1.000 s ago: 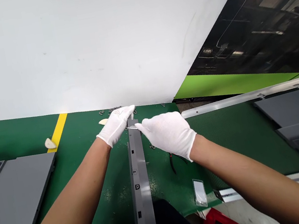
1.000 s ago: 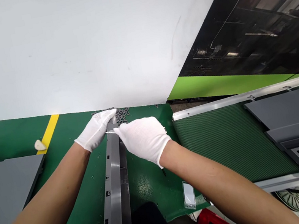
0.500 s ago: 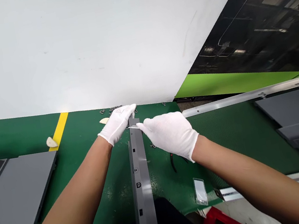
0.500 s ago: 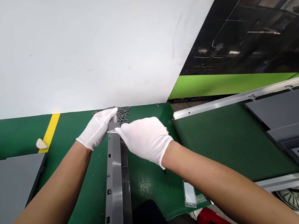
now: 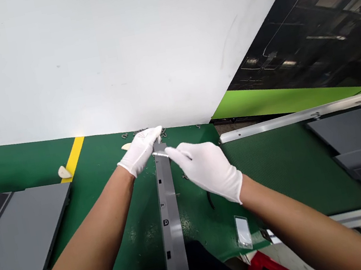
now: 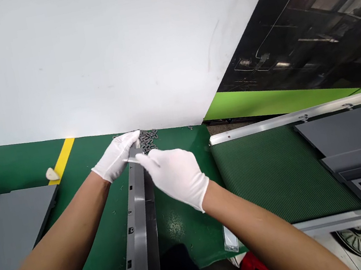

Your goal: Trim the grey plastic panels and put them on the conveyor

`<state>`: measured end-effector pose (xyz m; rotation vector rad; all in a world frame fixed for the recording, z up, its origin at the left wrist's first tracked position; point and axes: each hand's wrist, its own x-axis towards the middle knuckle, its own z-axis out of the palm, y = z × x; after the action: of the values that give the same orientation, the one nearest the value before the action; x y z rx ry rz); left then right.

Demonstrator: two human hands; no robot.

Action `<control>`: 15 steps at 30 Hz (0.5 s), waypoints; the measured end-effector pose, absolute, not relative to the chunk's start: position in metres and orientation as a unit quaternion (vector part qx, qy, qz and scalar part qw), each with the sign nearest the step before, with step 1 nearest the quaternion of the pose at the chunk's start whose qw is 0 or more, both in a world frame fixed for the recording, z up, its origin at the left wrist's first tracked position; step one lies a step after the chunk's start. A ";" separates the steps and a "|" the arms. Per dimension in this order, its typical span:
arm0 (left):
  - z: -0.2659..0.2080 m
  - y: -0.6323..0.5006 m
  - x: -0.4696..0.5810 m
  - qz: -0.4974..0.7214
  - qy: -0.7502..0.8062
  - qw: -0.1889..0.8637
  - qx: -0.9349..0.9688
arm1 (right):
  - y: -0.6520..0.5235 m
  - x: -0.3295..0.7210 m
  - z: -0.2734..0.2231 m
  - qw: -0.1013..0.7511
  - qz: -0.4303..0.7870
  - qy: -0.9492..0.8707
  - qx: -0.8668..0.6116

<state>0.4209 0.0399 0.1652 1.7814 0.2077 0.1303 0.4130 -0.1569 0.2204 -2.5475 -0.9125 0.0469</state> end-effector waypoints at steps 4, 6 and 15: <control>0.167 0.036 0.413 0.060 0.067 0.618 0.781 | -0.169 0.416 0.203 0.519 0.119 -0.165 -0.830; 0.167 0.033 0.405 0.050 0.067 0.650 0.756 | -0.177 0.412 0.192 0.599 0.162 -0.113 -0.776; 0.177 0.000 0.313 -0.032 0.118 0.652 0.748 | -0.220 0.356 0.181 0.633 0.262 -0.070 -0.725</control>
<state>0.3130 0.0000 0.1771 1.6988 0.2677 -0.0734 0.3555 -0.2205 0.1813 -1.6573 -0.1599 0.5990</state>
